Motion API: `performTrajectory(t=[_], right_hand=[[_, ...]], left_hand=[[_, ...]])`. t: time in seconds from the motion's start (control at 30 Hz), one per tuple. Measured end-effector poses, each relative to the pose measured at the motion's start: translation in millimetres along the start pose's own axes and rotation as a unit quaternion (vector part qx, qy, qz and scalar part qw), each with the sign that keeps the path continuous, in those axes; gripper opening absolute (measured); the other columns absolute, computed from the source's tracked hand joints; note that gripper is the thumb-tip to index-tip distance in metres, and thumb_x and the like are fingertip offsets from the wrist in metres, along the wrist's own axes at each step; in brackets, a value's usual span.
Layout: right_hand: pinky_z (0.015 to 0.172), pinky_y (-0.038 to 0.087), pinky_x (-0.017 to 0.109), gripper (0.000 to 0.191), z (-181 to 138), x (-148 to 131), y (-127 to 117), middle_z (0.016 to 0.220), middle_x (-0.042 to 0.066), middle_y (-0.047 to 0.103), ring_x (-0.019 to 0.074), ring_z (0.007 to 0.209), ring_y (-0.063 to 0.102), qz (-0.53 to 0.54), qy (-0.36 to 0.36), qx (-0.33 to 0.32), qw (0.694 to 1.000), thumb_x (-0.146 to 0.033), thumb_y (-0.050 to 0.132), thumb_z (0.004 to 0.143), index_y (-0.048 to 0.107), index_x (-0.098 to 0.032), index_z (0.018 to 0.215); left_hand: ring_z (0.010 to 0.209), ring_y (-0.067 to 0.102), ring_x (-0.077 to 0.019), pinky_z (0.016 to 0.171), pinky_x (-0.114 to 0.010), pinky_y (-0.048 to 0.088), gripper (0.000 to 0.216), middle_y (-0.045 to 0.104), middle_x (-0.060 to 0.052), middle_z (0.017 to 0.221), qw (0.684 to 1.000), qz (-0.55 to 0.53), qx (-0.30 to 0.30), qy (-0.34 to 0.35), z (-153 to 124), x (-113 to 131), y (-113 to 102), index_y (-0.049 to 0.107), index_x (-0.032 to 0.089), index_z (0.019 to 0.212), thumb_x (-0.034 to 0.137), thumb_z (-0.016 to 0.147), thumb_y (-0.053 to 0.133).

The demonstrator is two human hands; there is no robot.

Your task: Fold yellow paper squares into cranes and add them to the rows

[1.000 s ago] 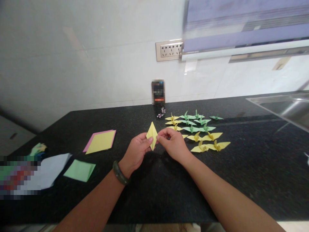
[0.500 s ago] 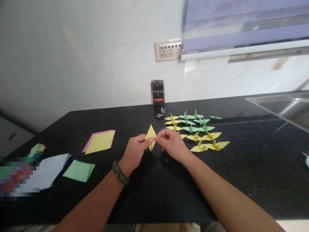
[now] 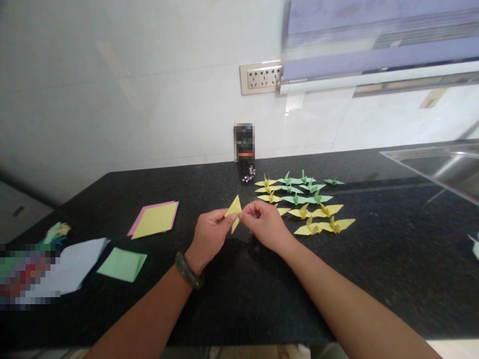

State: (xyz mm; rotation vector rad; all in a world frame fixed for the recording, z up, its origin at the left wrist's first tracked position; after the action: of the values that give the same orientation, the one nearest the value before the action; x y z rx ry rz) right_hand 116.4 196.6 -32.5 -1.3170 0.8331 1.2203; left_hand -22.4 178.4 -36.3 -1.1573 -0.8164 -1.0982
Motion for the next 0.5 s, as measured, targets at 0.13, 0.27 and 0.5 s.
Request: performTrajectory(t=[0.13,0.27,0.5], right_hand=[[0.041,0.037,0.020,0.019,-0.1,-1.0,-0.5,0.053,-0.005,0.046,0.0071,0.043,0.041,0.027,0.019,-0.018,0.999,-0.033,0.060,0.067,0.051,-0.017,0.064],[0.041,0.034,0.020,0.017,-1.1,-2.0,-0.6,0.050,-0.005,0.045,0.0075,0.043,0.041,-0.015,0.004,0.015,1.000,-0.031,0.059,0.066,0.050,-0.017,0.061],[0.044,0.034,0.021,0.015,-3.2,-4.4,-0.8,0.051,-0.002,0.050,0.0096,0.046,0.043,-0.119,-0.058,0.081,0.988,-0.028,0.055,0.068,0.052,-0.017,0.059]], left_hand=[[0.054,0.044,-0.0097,0.052,-0.022,0.034,0.027,0.053,0.002,0.057,1.000,-0.016,0.001,-0.012,0.3,-2.1,0.3,0.067,0.012,0.070,0.035,0.076,0.054],[0.055,0.044,-0.0101,0.053,-0.022,0.035,0.029,0.054,0.001,0.059,0.999,-0.034,-0.006,-0.019,-0.2,-2.5,2.5,0.067,0.012,0.072,0.038,0.076,0.055],[0.055,0.048,-0.0108,0.053,-0.021,0.037,0.027,0.057,0.000,0.059,1.000,-0.016,0.000,-0.023,-1.0,-0.6,2.5,0.066,0.012,0.073,0.036,0.076,0.054]])
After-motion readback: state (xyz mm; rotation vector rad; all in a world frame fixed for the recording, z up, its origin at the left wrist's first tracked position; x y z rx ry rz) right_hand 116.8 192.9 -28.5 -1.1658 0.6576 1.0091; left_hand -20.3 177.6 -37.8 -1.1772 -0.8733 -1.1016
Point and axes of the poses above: each hand's wrist, its own z-axis towards the middle knuckle, its own y-axis out of the palm, x = y × z, the point moved 2 cm from there along z, towards the middle knuckle
